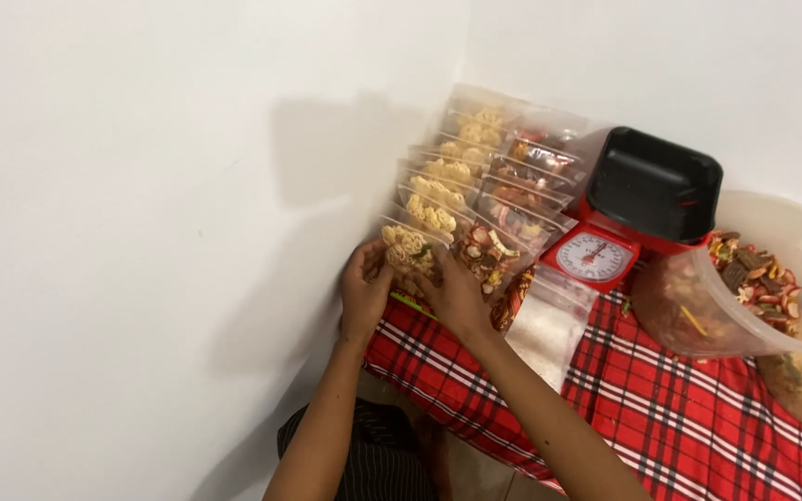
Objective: A person is manually packing various snacks from large plastic bins into smaller clear plastic bags using a spoon and their hands, working at a small table with a scale.
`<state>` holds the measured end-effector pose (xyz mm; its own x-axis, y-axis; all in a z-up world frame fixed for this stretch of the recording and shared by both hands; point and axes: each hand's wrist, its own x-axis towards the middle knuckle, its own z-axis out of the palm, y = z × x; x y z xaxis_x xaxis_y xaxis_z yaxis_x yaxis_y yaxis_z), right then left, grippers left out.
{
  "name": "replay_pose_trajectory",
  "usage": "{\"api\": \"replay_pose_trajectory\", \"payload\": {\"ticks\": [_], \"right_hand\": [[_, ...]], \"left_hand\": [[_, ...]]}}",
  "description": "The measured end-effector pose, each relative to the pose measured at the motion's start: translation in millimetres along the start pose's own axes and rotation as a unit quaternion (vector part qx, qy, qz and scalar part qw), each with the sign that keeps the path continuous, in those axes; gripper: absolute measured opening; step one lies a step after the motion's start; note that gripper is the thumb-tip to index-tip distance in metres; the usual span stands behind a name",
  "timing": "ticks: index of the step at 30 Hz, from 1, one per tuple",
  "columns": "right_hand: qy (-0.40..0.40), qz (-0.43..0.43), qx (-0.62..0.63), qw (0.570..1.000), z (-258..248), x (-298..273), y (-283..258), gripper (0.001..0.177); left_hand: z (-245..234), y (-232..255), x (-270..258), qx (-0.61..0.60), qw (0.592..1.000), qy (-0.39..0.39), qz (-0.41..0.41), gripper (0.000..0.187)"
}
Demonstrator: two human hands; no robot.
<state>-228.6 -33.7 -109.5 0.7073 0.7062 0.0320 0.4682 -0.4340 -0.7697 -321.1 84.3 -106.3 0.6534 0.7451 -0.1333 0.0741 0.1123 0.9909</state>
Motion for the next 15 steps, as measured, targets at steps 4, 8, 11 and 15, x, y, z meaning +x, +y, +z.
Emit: {"api": "replay_pose_trajectory", "payload": {"ticks": [4, 8, 11, 15], "right_hand": [[0.019, -0.008, -0.003, 1.0, 8, 5, 5, 0.037], [0.031, -0.025, 0.04, 0.998, -4, -12, -2, 0.031], [0.148, -0.139, -0.02, 0.979, -12, -49, 4, 0.064], [0.142, -0.215, -0.073, 0.963, -34, -100, 66, 0.054]], "left_hand": [[0, -1, 2, 0.034, 0.999, 0.005, -0.009, 0.046], [7, 31, -15, 0.061, 0.998, 0.019, -0.03, 0.051], [8, 48, -26, 0.101, 0.993, 0.035, -0.05, 0.054], [10, 26, -21, 0.104, 0.99, 0.055, -0.083, 0.058]]}}
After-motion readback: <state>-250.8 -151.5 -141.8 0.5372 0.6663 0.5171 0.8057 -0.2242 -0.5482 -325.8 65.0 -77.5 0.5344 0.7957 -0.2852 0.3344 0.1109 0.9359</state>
